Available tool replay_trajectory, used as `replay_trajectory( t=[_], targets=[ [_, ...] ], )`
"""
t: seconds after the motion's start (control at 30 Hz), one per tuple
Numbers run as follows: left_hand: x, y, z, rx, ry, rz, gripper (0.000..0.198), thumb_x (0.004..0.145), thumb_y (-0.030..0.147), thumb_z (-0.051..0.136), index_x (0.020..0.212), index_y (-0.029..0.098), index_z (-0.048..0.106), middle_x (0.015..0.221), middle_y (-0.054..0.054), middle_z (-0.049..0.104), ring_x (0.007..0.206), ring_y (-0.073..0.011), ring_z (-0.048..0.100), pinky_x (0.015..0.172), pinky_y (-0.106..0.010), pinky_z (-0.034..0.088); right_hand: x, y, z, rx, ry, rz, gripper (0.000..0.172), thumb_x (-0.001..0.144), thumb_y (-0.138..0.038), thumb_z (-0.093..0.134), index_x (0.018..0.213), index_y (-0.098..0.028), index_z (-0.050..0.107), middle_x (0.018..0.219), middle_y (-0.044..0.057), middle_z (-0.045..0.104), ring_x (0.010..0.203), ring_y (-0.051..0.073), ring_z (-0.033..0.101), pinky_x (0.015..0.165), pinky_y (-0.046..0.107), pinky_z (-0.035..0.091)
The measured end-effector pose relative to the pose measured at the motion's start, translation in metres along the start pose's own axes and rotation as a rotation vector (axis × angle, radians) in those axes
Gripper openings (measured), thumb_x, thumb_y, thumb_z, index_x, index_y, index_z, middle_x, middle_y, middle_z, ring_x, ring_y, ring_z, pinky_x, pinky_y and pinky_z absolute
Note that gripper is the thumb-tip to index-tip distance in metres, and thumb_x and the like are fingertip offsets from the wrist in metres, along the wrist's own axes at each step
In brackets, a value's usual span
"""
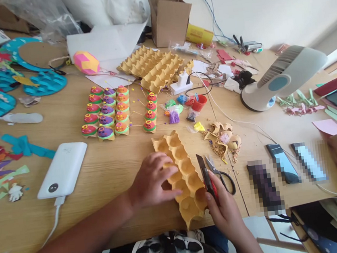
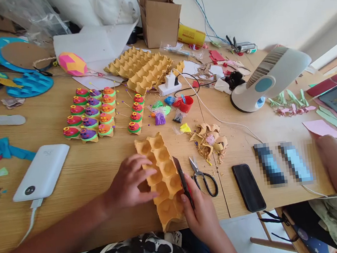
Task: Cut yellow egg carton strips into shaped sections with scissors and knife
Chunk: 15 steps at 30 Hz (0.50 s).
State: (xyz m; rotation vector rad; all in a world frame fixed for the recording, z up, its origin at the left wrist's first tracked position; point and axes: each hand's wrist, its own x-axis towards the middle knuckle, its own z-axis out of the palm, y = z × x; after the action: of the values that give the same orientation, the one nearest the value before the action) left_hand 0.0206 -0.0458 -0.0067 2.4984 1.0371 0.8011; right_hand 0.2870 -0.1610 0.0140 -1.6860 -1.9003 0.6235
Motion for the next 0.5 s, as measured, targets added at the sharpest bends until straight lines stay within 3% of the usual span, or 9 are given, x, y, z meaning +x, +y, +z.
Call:
replay_trajectory(
  t=[0.13, 0.23, 0.37, 0.5],
  targets=[
    [-0.005, 0.014, 0.007, -0.037, -0.136, 0.121, 0.075, 0.071, 0.075, 0.080, 0.125, 0.026, 0.066, 0.127, -0.011, 0.069, 0.129, -0.0383, 0.056, 0.123, -0.063, 0.032, -0.012, 0.003, 0.012, 0.029, 0.077, 0.014, 0.056, 0.109, -0.029, 0.046, 0.164, -0.023, 0.036, 0.149, 0.016, 0.065, 0.128, 0.025, 0.070, 0.096, 0.036, 0.063],
    [-0.005, 0.013, 0.009, -0.049, -0.116, 0.110, 0.064, 0.081, 0.058, 0.079, 0.131, 0.022, 0.061, 0.134, -0.012, 0.068, 0.139, -0.0375, 0.052, 0.128, -0.063, 0.028, -0.011, 0.001, 0.018, 0.051, 0.128, 0.000, 0.057, 0.109, -0.027, 0.045, 0.165, -0.023, 0.035, 0.149, 0.016, 0.064, 0.130, 0.025, 0.069, 0.100, 0.037, 0.062],
    [-0.003, 0.007, 0.008, -0.032, -0.054, 0.080, 0.043, 0.093, 0.037, 0.071, 0.134, 0.024, 0.063, 0.149, -0.014, 0.060, 0.152, -0.0372, 0.041, 0.126, -0.062, 0.035, 0.006, 0.001, 0.021, 0.063, 0.179, 0.001, 0.058, 0.109, -0.030, 0.046, 0.164, -0.021, 0.035, 0.153, 0.018, 0.061, 0.138, 0.027, 0.063, 0.107, 0.044, 0.059],
    [-0.005, 0.004, 0.010, -0.037, -0.082, 0.132, 0.048, 0.089, 0.048, 0.076, 0.131, 0.028, 0.066, 0.155, -0.014, 0.055, 0.155, -0.0409, 0.036, 0.126, -0.067, 0.033, 0.030, 0.000, 0.026, 0.065, 0.213, 0.056, 0.058, 0.109, -0.034, 0.044, 0.164, -0.019, 0.034, 0.157, 0.019, 0.056, 0.144, 0.028, 0.058, 0.114, 0.049, 0.054]
  ],
)
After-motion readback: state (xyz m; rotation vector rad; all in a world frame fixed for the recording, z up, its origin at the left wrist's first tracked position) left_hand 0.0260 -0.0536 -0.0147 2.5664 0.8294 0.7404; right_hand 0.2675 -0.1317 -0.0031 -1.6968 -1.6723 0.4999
